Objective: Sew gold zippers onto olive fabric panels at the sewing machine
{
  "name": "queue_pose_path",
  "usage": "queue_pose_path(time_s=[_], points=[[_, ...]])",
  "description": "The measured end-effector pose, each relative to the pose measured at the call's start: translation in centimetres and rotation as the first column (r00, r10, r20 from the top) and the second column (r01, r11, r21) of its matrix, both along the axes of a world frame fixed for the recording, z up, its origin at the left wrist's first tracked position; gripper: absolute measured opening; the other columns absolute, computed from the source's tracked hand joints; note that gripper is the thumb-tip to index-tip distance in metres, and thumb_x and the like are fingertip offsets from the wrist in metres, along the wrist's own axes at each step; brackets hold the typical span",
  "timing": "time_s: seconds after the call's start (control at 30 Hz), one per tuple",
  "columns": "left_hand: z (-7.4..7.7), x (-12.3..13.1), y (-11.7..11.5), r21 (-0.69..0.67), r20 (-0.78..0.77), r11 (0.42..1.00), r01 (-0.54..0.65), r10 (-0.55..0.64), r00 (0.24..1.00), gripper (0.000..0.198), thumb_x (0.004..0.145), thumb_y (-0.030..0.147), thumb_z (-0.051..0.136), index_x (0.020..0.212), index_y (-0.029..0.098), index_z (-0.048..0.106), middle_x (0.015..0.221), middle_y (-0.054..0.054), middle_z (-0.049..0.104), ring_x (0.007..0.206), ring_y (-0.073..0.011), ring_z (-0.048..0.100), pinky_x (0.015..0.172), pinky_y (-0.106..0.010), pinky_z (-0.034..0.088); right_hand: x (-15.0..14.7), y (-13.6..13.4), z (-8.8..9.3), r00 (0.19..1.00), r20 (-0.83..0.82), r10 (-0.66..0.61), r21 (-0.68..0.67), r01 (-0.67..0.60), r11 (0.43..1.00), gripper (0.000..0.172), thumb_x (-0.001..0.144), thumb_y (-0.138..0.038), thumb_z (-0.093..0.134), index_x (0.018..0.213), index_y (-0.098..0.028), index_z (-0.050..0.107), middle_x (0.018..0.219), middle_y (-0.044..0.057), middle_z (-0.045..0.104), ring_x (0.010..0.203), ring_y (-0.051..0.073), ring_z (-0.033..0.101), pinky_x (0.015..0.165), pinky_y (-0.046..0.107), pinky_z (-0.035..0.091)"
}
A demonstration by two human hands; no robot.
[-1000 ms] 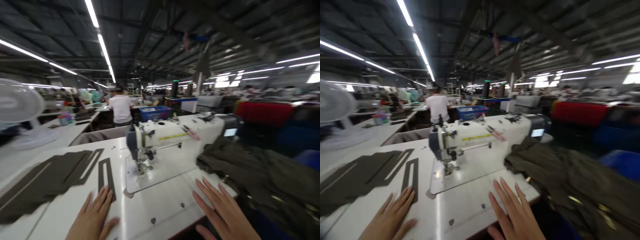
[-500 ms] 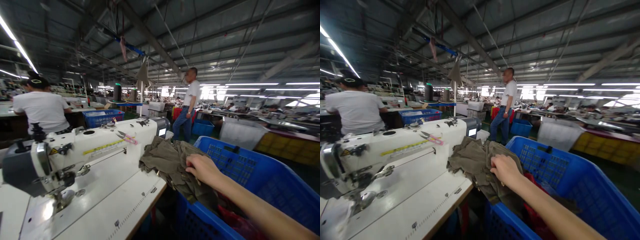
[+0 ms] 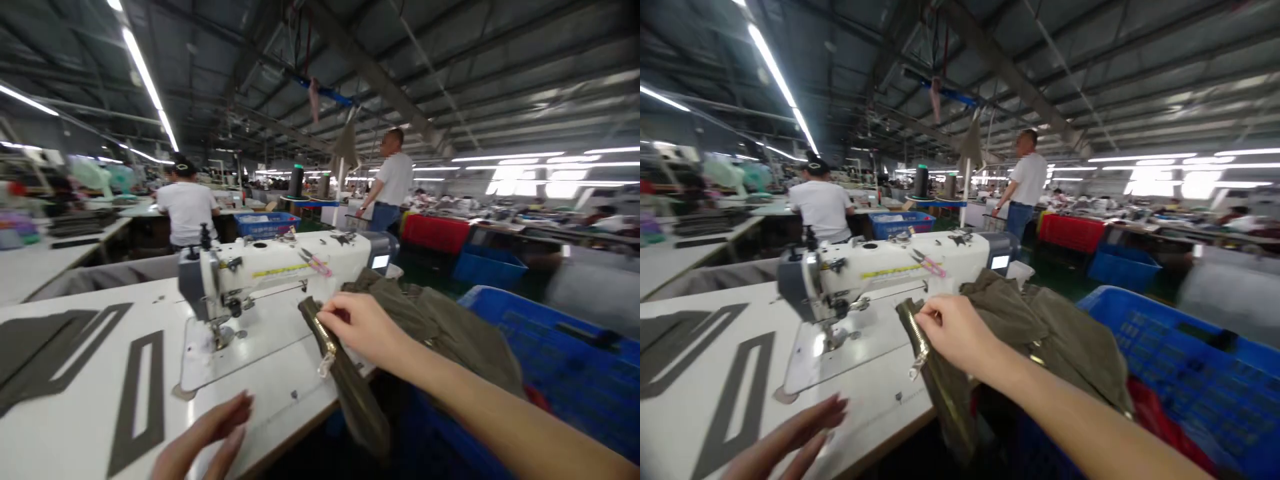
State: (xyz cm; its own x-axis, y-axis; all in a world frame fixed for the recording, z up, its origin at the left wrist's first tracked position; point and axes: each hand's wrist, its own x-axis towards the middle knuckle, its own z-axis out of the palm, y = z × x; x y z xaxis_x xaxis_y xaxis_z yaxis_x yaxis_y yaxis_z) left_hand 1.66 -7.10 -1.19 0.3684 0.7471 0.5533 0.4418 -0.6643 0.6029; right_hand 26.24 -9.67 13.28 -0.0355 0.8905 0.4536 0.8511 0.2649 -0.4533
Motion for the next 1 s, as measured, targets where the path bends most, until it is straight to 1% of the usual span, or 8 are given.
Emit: queue_pose_path(time_s=[0.1, 0.23, 0.33, 0.43, 0.6, 0.7, 0.87, 1.0], points=[[1.2, 0.3, -0.7, -0.238, 0.228, 0.968, 0.078, -0.022, 0.973, 0.034, 0.09, 0.03, 0.034, 0.122, 0.022, 0.042, 0.096, -0.008, 0.065, 0.073, -0.0193, 0.066, 0.058, -0.03, 0.057, -5.1, 3.3, -5.2, 0.984, -0.094, 0.15, -0.125, -0.161, 0.979, 0.018, 0.079, -0.014, 0.053, 0.062, -0.016, 0.06, 0.058, -0.002, 0.059, 0.055, 0.011, 0.052, 0.053, 0.02, 0.037], [3.0, 0.2, 1.0, -0.026, 0.032, 0.993, -0.114, 0.114, 0.993, 0.032, 0.085, 0.018, 0.043, 0.116, 0.02, 0.049, 0.103, -0.01, 0.057, 0.091, -0.0207, 0.059, 0.073, -0.034, 0.053, -8.6, 5.3, -9.7, 0.953, -0.154, 0.262, -0.185, -0.288, 0.94, 0.018, 0.081, -0.014, 0.05, 0.065, -0.015, 0.06, 0.062, 0.0, 0.062, 0.058, 0.012, 0.055, 0.056, 0.022, 0.04], [4.6, -0.7, 1.9, 0.148, -0.28, 0.987, 0.069, -0.025, 0.96, 0.036, 0.083, 0.01, 0.047, 0.115, 0.024, 0.051, 0.107, -0.007, 0.057, 0.101, -0.0215, 0.053, 0.091, -0.042, 0.04, -8.6, 4.7, -10.4, 0.933, -0.186, 0.307, -0.216, -0.344, 0.914, 0.016, 0.082, -0.014, 0.049, 0.071, -0.015, 0.061, 0.068, 0.002, 0.064, 0.063, 0.013, 0.057, 0.059, 0.023, 0.042], [5.9, -0.9, 2.5, 0.106, -0.51, 0.945, 0.309, -0.215, 0.833, 0.038, 0.081, 0.009, 0.054, 0.115, 0.027, 0.052, 0.104, -0.002, 0.06, 0.099, -0.0187, 0.053, 0.101, -0.043, 0.026, -7.2, 2.2, -9.9, 0.94, -0.159, 0.302, -0.228, -0.332, 0.915, 0.014, 0.084, -0.018, 0.049, 0.078, -0.016, 0.062, 0.076, 0.003, 0.063, 0.071, 0.015, 0.057, 0.066, 0.027, 0.043], [5.7, -0.4, 3.9, -0.045, -0.629, 0.887, 0.459, -0.382, 0.677, 0.023, 0.076, 0.019, 0.066, 0.099, 0.023, 0.061, 0.099, -0.001, 0.061, 0.096, -0.0183, 0.054, 0.1, -0.039, 0.024, -5.3, -3.4, -10.7, 0.972, 0.093, 0.215, -0.201, -0.193, 0.96, 0.027, 0.064, -0.035, 0.072, 0.08, -0.016, 0.059, 0.083, 0.006, 0.059, 0.077, 0.023, 0.053, 0.068, 0.036, 0.042], [5.2, 0.0, 4.0, -0.105, -0.596, 0.857, 0.504, -0.46, 0.658, 0.008, 0.078, 0.018, 0.064, 0.086, 0.02, 0.064, 0.091, -0.001, 0.062, 0.088, -0.0171, 0.056, 0.091, -0.034, 0.031, -4.5, -4.9, -11.4, 0.955, 0.168, 0.245, -0.134, -0.224, 0.965, 0.014, 0.065, -0.021, 0.069, 0.075, -0.018, 0.059, 0.085, 0.006, 0.058, 0.079, 0.023, 0.052, 0.069, 0.036, 0.041], [7.7, 2.2, 1.1, -0.289, -0.288, 0.879, 0.379, -0.457, 0.842, 0.007, 0.079, 0.021, 0.058, 0.085, 0.017, 0.059, 0.082, -0.002, 0.06, 0.077, -0.0162, 0.054, 0.07, -0.027, 0.04, -1.8, -3.4, -5.2, 0.986, 0.006, 0.167, -0.012, -0.167, 0.986, 0.007, 0.077, -0.013, 0.051, 0.078, -0.018, 0.056, 0.077, 0.002, 0.059, 0.073, 0.016, 0.055, 0.067, 0.028, 0.042], [10.0, 4.4, -1.6, -0.527, 0.21, 0.71, 0.467, -0.424, 0.881, 0.016, 0.079, 0.027, 0.058, 0.089, 0.016, 0.055, 0.079, -0.002, 0.057, 0.073, -0.0143, 0.052, 0.064, -0.024, 0.04, -2.4, -0.4, 1.1, 0.954, 0.057, 0.293, 0.144, -0.298, 0.944, 0.006, 0.078, -0.015, 0.052, 0.079, -0.019, 0.057, 0.076, 0.0, 0.061, 0.072, 0.014, 0.056, 0.067, 0.024, 0.041]])
